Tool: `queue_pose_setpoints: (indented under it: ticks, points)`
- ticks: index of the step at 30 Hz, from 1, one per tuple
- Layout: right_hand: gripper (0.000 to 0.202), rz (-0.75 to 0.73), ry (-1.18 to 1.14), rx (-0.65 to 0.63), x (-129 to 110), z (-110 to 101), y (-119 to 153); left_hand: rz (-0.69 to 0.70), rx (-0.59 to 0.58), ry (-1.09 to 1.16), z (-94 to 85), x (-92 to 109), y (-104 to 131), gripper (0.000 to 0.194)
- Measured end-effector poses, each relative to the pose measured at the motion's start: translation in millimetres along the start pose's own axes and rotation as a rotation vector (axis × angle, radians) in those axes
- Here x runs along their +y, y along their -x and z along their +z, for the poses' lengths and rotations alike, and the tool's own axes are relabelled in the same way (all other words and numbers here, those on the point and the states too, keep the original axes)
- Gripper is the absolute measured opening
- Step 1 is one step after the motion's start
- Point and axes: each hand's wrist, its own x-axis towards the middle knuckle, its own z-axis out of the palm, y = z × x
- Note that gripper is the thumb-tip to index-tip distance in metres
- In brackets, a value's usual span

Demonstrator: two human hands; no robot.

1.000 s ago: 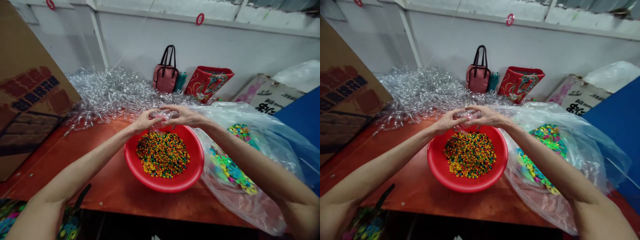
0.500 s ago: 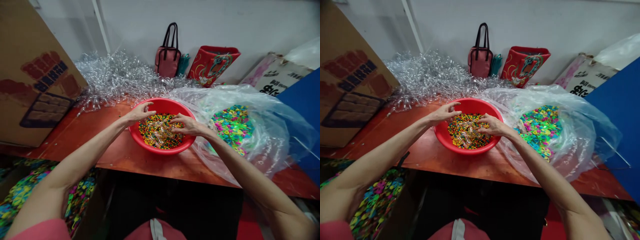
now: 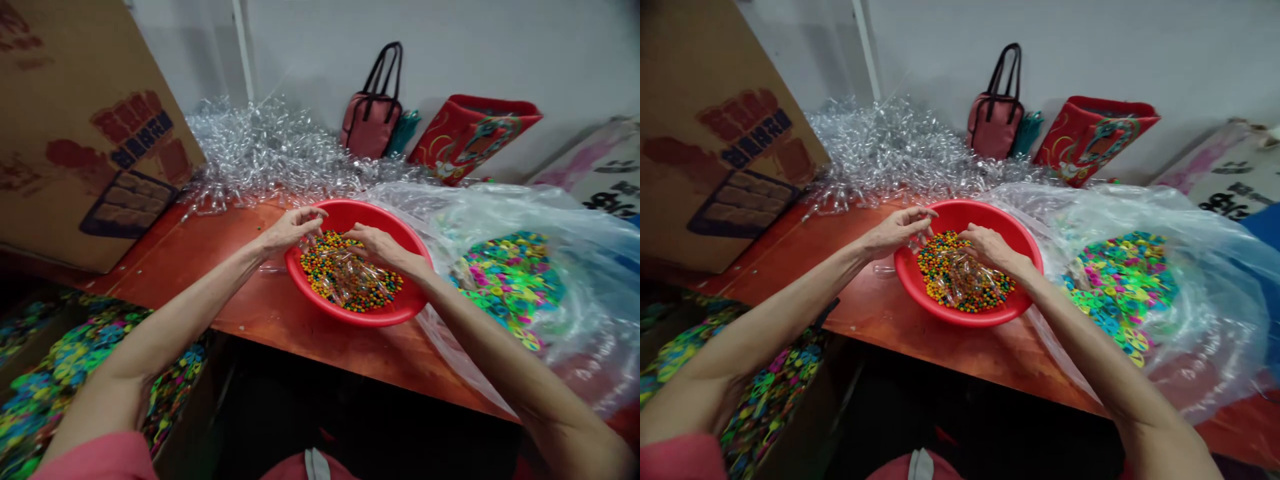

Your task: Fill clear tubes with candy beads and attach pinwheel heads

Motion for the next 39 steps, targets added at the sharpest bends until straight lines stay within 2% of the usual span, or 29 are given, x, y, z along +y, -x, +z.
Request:
queue_pose_setpoints:
  ticks: [3, 5, 7, 9, 11, 14, 16, 18, 21, 26, 30, 35, 39]
  points:
    - [0.028, -0.089, -0.098, 0.21, -29, -12, 7, 0.082, 0.113, -0.006, -24.3, 3, 12, 0.025]
    - [0.027, -0.145, -0.163, 0.317, -65, -16, 18, 0.155, 0.283, -0.013, -43.5, -1, 26, 0.024]
    - [0.03, -0.223, -0.224, 0.344, -111, -10, 31, 0.213, 0.461, 0.031, -60.3, -12, 43, 0.029]
    - [0.033, -0.329, -0.306, 0.241, -159, 8, 40, 0.221, 0.564, 0.108, -71.8, -30, 63, 0.041]
    - [0.046, -0.347, -0.306, 0.086, -199, 33, 41, 0.192, 0.612, 0.133, -77.8, -52, 81, 0.051]
    - [0.072, -0.184, -0.211, -0.052, -232, 69, 23, 0.137, 0.642, -0.078, -81.1, -85, 103, 0.048]
    - [0.071, -0.048, -0.12, -0.09, -238, 85, 8, 0.088, 0.574, -0.342, -83.1, -101, 113, 0.036]
    - [0.069, 0.029, -0.051, -0.082, -233, 95, -2, 0.055, 0.467, -0.561, -85.8, -109, 118, 0.026]
    - [0.069, 0.015, -0.113, 0.003, -216, 105, 0, 0.034, 0.376, -0.658, -89.2, -113, 121, 0.025]
    - [0.062, -0.077, -0.369, 0.156, -196, 112, 17, 0.037, 0.472, -0.48, -84.3, -112, 122, 0.039]
    - [0.043, -0.067, -0.696, 0.437, -210, 103, 30, 0.108, 0.547, -0.267, -67.9, -101, 132, 0.04]
    - [0.037, 0.072, -1.19, 0.886, -231, 74, 48, 0.214, 0.481, -0.043, -30.6, -67, 143, 0.038]
    - [0.034, 0.209, -1.421, 1.102, -232, 55, 44, 0.397, 0.388, 0.047, 10.7, -39, 137, 0.04]
